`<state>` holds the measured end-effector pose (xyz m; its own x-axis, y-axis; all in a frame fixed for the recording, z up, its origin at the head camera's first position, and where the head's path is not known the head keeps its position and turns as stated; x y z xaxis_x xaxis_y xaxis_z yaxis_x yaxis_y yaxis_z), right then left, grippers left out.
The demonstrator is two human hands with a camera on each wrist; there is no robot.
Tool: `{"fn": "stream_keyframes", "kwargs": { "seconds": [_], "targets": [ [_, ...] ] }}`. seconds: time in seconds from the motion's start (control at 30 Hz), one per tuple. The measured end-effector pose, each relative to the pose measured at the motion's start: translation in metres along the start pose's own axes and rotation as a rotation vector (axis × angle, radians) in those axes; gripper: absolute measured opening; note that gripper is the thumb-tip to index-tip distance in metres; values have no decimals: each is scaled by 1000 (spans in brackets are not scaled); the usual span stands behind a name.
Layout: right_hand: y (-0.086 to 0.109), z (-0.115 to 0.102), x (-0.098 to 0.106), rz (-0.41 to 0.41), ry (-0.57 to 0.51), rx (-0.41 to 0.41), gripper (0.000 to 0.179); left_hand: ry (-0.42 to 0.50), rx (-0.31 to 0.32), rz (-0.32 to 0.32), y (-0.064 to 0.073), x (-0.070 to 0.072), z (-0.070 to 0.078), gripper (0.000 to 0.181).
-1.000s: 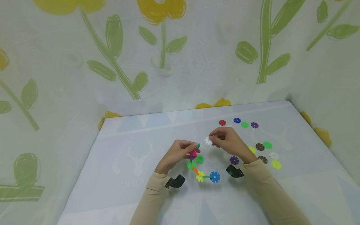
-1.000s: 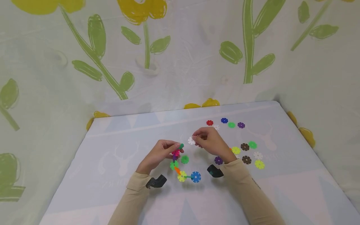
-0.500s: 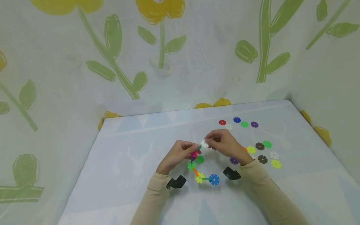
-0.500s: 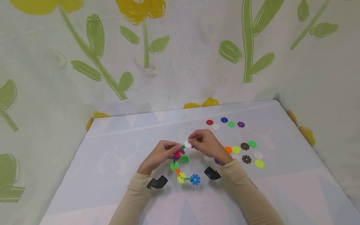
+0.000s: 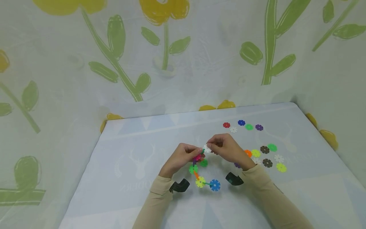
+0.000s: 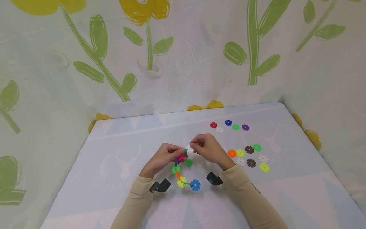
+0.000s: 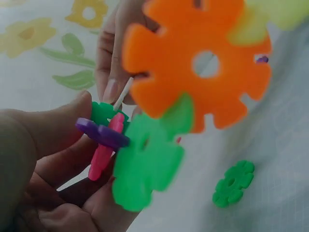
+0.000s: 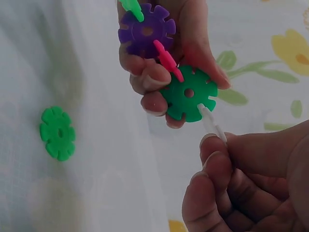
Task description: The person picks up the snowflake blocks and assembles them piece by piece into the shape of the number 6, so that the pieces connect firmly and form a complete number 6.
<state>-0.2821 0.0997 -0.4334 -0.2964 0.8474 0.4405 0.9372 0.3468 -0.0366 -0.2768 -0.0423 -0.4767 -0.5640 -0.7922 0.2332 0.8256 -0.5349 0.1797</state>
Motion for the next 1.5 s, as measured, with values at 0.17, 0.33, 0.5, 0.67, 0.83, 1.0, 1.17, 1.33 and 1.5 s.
{"fn": "stream_keyframes", "kwargs": {
  "seconds": [0.17, 0.33, 0.5, 0.67, 0.83, 1.0, 1.17, 1.33, 1.5],
  "targets": [
    [0, 0, -1, 12, -20, -10, 10, 29, 3, 20, -1, -1, 0, 34],
    [0, 0, -5, 15, -41, -4, 9, 32, 11, 31, -2, -3, -4, 32],
    [-1, -1, -4, 4, -23, 6, 11, 27, -12, 34, -2, -3, 0, 32],
    [0, 1, 0, -77, -28, -7, 18, -28, -30, 2, -2, -5, 5, 35],
    [3, 1, -4, -195, -85, 54, 25, -129, -12, -39, 0, -7, 7, 38],
    [3, -3, -10, -214, -109, 116, 31, -200, -47, 20, -1, -1, 11, 34],
    [2, 2, -2, -159, -77, 43, 35, -207, -55, 64, -3, 3, 12, 26],
    [5, 12, 35, -22, -40, 1, 31, -152, -28, 106, -3, 7, 8, 25],
    [11, 24, 78, 102, -2, -53, 30, -64, 16, 198, -1, 17, 1, 22]
  ]
}}
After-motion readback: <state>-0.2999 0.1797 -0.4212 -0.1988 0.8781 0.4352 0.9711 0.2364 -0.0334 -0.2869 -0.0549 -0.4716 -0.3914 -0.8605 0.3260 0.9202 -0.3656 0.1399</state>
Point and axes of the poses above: each hand's wrist, its own y-axis away from the middle knuckle, its own x-axis out of the back of the hand, z = x × y, the point moved 10 cm from there along -y, towards the middle knuckle, and after that the axes turned 5 degrees about -y, right-handed, at the moved point
